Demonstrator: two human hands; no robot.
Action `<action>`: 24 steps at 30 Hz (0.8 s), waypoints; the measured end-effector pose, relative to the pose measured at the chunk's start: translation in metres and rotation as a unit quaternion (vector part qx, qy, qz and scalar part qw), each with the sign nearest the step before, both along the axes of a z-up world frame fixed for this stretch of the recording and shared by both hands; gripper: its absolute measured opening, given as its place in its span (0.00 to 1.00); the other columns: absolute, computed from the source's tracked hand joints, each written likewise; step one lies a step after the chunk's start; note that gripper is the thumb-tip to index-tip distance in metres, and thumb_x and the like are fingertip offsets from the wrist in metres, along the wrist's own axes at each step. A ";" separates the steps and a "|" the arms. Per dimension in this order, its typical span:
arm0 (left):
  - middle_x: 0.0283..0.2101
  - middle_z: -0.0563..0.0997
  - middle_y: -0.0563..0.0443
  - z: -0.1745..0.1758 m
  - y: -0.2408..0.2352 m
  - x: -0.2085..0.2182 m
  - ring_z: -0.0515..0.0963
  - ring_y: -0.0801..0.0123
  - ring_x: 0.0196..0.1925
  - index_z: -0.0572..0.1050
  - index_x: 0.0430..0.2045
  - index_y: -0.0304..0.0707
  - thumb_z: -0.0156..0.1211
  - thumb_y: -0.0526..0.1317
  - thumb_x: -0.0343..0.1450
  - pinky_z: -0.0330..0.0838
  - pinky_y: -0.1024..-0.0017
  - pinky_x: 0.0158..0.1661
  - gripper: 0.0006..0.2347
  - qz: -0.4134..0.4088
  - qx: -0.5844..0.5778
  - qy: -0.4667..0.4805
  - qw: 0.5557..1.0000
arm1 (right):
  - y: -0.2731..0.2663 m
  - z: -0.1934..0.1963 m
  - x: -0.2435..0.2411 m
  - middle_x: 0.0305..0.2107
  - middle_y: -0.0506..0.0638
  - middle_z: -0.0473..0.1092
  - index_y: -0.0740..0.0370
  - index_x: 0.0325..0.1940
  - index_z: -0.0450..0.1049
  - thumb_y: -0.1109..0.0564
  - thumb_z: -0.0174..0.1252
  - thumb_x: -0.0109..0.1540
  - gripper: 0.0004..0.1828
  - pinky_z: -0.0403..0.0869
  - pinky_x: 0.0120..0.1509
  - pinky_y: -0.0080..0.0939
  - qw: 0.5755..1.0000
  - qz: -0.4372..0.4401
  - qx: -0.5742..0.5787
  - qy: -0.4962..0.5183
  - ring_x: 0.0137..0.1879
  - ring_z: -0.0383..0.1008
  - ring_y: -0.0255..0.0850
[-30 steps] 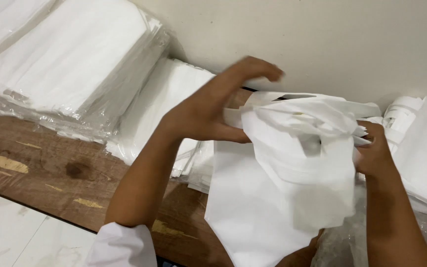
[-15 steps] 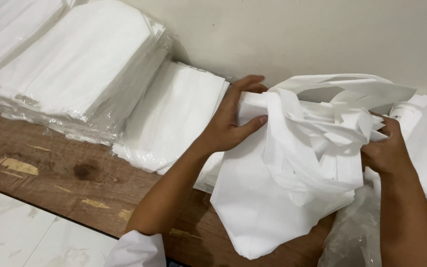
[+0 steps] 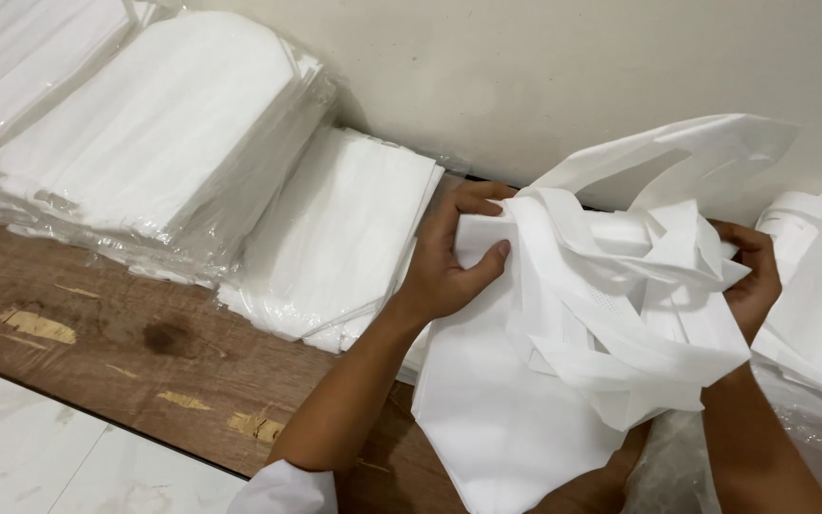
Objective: Counting and stacking white fabric bags on a wooden workbench.
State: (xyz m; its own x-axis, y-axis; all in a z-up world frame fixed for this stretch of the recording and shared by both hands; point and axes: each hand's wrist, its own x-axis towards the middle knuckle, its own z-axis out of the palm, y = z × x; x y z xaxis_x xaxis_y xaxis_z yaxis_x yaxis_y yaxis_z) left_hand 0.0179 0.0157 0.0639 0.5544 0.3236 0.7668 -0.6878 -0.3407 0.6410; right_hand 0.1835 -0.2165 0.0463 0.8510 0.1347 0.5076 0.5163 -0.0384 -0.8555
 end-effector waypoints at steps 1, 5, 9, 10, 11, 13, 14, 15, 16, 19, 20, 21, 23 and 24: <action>0.51 0.73 0.48 0.001 0.000 -0.001 0.74 0.60 0.54 0.65 0.43 0.42 0.56 0.31 0.68 0.68 0.64 0.57 0.12 0.006 0.023 -0.024 0.999 | 0.001 -0.001 -0.001 0.43 0.45 0.68 0.58 0.48 0.69 0.65 0.54 0.56 0.16 0.66 0.54 0.34 0.998 -0.025 -0.046 -0.036 0.46 0.62 0.35; 0.51 0.74 0.48 0.015 -0.001 -0.013 0.74 0.61 0.54 0.65 0.50 0.37 0.55 0.32 0.67 0.70 0.67 0.59 0.17 0.019 0.036 0.001 0.999 | 0.015 0.017 -0.022 0.43 0.47 0.64 0.59 0.48 0.68 0.61 0.49 0.59 0.13 0.65 0.60 0.34 0.999 -0.013 -0.010 -0.043 0.52 0.64 0.38; 0.48 0.73 0.46 0.013 0.000 -0.011 0.75 0.58 0.51 0.65 0.43 0.40 0.54 0.32 0.68 0.70 0.64 0.53 0.11 -0.001 0.039 -0.038 0.999 | 0.026 0.029 -0.030 0.32 0.43 0.69 0.52 0.27 0.67 0.56 0.49 0.57 0.03 0.73 0.54 0.29 0.974 -0.030 0.181 0.134 0.44 0.71 0.33; 0.46 0.73 0.47 0.010 0.001 -0.010 0.75 0.60 0.49 0.64 0.41 0.41 0.55 0.32 0.68 0.70 0.65 0.52 0.10 0.010 0.038 -0.031 0.999 | 0.031 0.033 -0.033 0.30 0.45 0.69 0.53 0.23 0.66 0.57 0.48 0.54 0.05 0.73 0.52 0.30 0.957 -0.019 0.234 0.171 0.41 0.72 0.35; 0.46 0.73 0.47 0.009 0.001 -0.009 0.75 0.60 0.49 0.64 0.41 0.41 0.55 0.32 0.68 0.70 0.65 0.52 0.10 0.013 0.039 -0.030 0.999 | 0.027 0.026 -0.027 0.30 0.45 0.69 0.53 0.23 0.66 0.57 0.48 0.54 0.05 0.73 0.52 0.30 0.957 -0.017 0.234 0.172 0.41 0.72 0.35; 0.43 0.72 0.48 0.005 -0.001 -0.006 0.75 0.61 0.45 0.63 0.38 0.40 0.56 0.31 0.64 0.70 0.66 0.48 0.12 0.048 0.044 -0.010 0.998 | 0.020 0.012 -0.016 0.33 0.40 0.68 0.52 0.26 0.64 0.58 0.50 0.55 0.04 0.73 0.56 0.29 0.974 -0.026 0.167 0.151 0.44 0.70 0.31; 0.43 0.72 0.48 0.007 -0.001 -0.008 0.75 0.61 0.45 0.63 0.38 0.40 0.56 0.31 0.64 0.70 0.66 0.48 0.12 0.050 0.044 -0.008 0.998 | 0.022 0.012 -0.015 0.33 0.40 0.68 0.52 0.26 0.64 0.58 0.50 0.55 0.04 0.73 0.56 0.29 0.974 -0.023 0.167 0.153 0.44 0.70 0.31; 0.42 0.72 0.49 0.009 -0.002 -0.008 0.74 0.62 0.44 0.63 0.37 0.39 0.54 0.32 0.64 0.69 0.67 0.47 0.11 0.050 0.044 -0.002 0.998 | 0.022 0.013 -0.015 0.32 0.40 0.68 0.52 0.24 0.63 0.58 0.50 0.55 0.05 0.72 0.55 0.28 0.967 -0.019 0.183 0.175 0.43 0.69 0.31; 0.42 0.71 0.51 0.012 -0.003 -0.008 0.73 0.64 0.43 0.63 0.36 0.37 0.53 0.32 0.64 0.69 0.69 0.46 0.10 0.049 0.045 0.004 0.998 | 0.021 0.013 -0.014 0.30 0.40 0.67 0.52 0.23 0.62 0.59 0.50 0.54 0.06 0.72 0.54 0.28 0.960 -0.014 0.199 0.196 0.42 0.69 0.31; 0.43 0.72 0.50 0.011 -0.002 -0.009 0.73 0.64 0.45 0.62 0.38 0.40 0.53 0.33 0.63 0.68 0.68 0.47 0.12 0.038 0.045 0.048 0.997 | 0.020 0.022 -0.009 0.27 0.40 0.65 0.52 0.20 0.60 0.60 0.50 0.53 0.08 0.71 0.52 0.28 0.933 -0.007 0.253 0.255 0.38 0.67 0.31; 0.43 0.72 0.50 0.014 0.000 -0.011 0.73 0.64 0.45 0.62 0.38 0.40 0.53 0.33 0.63 0.68 0.68 0.47 0.12 0.036 0.046 0.048 0.997 | 0.019 0.024 -0.009 0.27 0.40 0.65 0.52 0.20 0.60 0.60 0.50 0.53 0.08 0.71 0.52 0.28 0.933 -0.008 0.254 0.255 0.38 0.67 0.31; 0.44 0.70 0.52 0.017 0.003 -0.013 0.70 0.66 0.47 0.61 0.40 0.40 0.51 0.32 0.63 0.64 0.70 0.50 0.14 -0.001 0.045 0.064 0.997 | 0.019 0.025 -0.008 0.26 0.41 0.64 0.52 0.18 0.58 0.60 0.50 0.52 0.10 0.71 0.51 0.27 0.917 -0.002 0.281 0.284 0.36 0.65 0.31; 0.46 0.68 0.53 0.016 0.009 -0.015 0.68 0.67 0.50 0.61 0.43 0.40 0.50 0.32 0.62 0.61 0.71 0.54 0.16 -0.038 0.044 0.080 0.995 | 0.012 0.016 0.002 0.24 0.41 0.63 0.52 0.16 0.57 0.61 0.50 0.51 0.11 0.71 0.50 0.27 0.899 0.005 0.307 0.314 0.35 0.64 0.31; 0.47 0.65 0.53 0.012 0.012 -0.015 0.66 0.69 0.48 0.60 0.45 0.43 0.49 0.32 0.63 0.62 0.74 0.47 0.16 -0.098 0.020 0.103 0.990 | 0.005 0.006 0.011 0.28 0.41 0.65 0.52 0.23 0.60 0.61 0.49 0.54 0.08 0.71 0.52 0.28 0.943 0.027 0.227 0.241 0.39 0.66 0.32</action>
